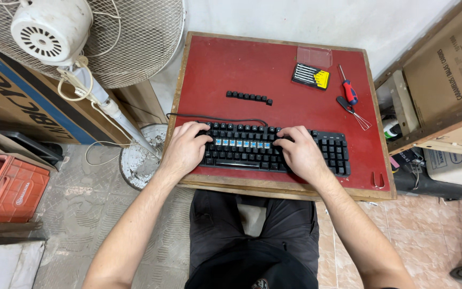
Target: The person installs black keycaps onto a mechanical keyboard base with blue switches. They pick up keycaps from a pile on the table and press them into place one by one, working across the keyboard layout.
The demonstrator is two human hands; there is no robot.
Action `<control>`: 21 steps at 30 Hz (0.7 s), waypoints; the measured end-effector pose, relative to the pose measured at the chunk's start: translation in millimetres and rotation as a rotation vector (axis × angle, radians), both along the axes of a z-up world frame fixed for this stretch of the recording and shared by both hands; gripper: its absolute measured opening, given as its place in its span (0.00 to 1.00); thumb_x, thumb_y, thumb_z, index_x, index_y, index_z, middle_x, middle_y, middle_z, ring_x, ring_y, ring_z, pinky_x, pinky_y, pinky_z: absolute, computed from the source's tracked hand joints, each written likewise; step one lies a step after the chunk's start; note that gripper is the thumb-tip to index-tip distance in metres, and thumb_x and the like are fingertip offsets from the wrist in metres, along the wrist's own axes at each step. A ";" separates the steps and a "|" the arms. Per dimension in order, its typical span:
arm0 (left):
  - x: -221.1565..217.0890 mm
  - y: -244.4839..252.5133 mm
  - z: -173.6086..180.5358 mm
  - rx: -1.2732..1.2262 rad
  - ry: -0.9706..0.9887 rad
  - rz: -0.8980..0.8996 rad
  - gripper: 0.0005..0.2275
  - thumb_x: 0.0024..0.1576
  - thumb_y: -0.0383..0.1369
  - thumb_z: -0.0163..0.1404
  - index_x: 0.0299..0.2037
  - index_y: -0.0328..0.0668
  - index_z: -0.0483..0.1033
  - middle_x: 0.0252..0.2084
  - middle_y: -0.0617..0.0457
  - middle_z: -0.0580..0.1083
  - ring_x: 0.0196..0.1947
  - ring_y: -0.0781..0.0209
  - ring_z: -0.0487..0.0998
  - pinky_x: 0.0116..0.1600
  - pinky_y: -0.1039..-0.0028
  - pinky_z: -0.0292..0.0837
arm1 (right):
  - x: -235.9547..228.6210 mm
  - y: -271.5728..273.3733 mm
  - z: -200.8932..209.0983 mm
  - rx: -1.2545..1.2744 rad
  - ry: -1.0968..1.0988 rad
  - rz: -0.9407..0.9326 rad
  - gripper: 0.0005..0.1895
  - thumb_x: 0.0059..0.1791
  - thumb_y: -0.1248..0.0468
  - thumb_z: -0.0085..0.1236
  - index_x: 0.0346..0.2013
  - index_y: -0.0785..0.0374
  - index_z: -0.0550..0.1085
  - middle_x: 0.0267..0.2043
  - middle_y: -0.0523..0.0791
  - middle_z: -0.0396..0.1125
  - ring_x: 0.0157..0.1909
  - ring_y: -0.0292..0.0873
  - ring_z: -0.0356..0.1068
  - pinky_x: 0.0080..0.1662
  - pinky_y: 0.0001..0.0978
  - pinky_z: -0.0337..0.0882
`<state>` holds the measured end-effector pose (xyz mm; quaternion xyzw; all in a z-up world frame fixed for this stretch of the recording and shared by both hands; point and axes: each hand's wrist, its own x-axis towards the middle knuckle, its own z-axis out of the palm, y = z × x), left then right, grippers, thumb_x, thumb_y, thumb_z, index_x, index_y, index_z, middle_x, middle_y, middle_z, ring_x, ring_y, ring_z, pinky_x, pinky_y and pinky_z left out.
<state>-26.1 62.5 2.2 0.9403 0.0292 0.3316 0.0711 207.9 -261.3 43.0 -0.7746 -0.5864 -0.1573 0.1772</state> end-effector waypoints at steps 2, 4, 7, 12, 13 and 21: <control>18.6 7.3 1.6 -0.037 -0.021 -0.007 0.10 0.57 0.26 0.57 0.43 0.57 0.86 0.55 0.63 0.79 0.62 0.59 0.78 0.61 0.65 0.75 | 10.5 11.3 3.9 0.014 0.022 -0.014 0.11 0.53 0.69 0.60 0.47 0.54 0.85 0.54 0.42 0.75 0.62 0.47 0.75 0.62 0.40 0.79; 43.4 15.3 -3.3 -0.081 -0.036 -0.014 0.11 0.58 0.25 0.56 0.45 0.56 0.86 0.52 0.63 0.79 0.60 0.59 0.80 0.59 0.66 0.77 | 27.0 27.1 3.1 0.022 0.051 -0.029 0.11 0.54 0.67 0.61 0.48 0.55 0.85 0.53 0.44 0.76 0.60 0.49 0.76 0.62 0.40 0.79; 91.3 33.2 -16.4 -0.104 -0.049 0.016 0.09 0.59 0.26 0.56 0.44 0.54 0.85 0.48 0.62 0.79 0.54 0.58 0.81 0.55 0.64 0.79 | 60.5 58.3 1.1 -0.023 0.095 -0.138 0.12 0.56 0.65 0.61 0.53 0.59 0.84 0.53 0.46 0.76 0.58 0.49 0.78 0.59 0.42 0.80; 161.5 60.9 -23.4 -0.067 0.123 0.106 0.13 0.65 0.30 0.53 0.56 0.57 0.85 0.51 0.58 0.77 0.56 0.55 0.80 0.56 0.64 0.80 | 96.5 94.4 7.1 -0.152 0.129 -0.221 0.19 0.57 0.63 0.62 0.63 0.56 0.82 0.54 0.50 0.76 0.58 0.57 0.79 0.58 0.47 0.82; 168.3 63.2 -23.1 -0.066 0.116 0.106 0.13 0.65 0.30 0.53 0.56 0.57 0.85 0.51 0.58 0.77 0.56 0.55 0.80 0.56 0.64 0.80 | 99.0 96.6 4.9 -0.149 0.122 -0.221 0.19 0.57 0.63 0.62 0.63 0.56 0.82 0.54 0.50 0.76 0.58 0.57 0.79 0.58 0.47 0.82; 202.1 77.4 -42.1 -0.079 0.363 0.106 0.06 0.63 0.38 0.60 0.48 0.59 0.86 0.49 0.61 0.78 0.57 0.58 0.80 0.60 0.63 0.78 | 108.0 93.3 -3.0 -0.251 0.214 -0.217 0.08 0.53 0.60 0.70 0.46 0.55 0.85 0.46 0.43 0.79 0.55 0.49 0.81 0.54 0.41 0.84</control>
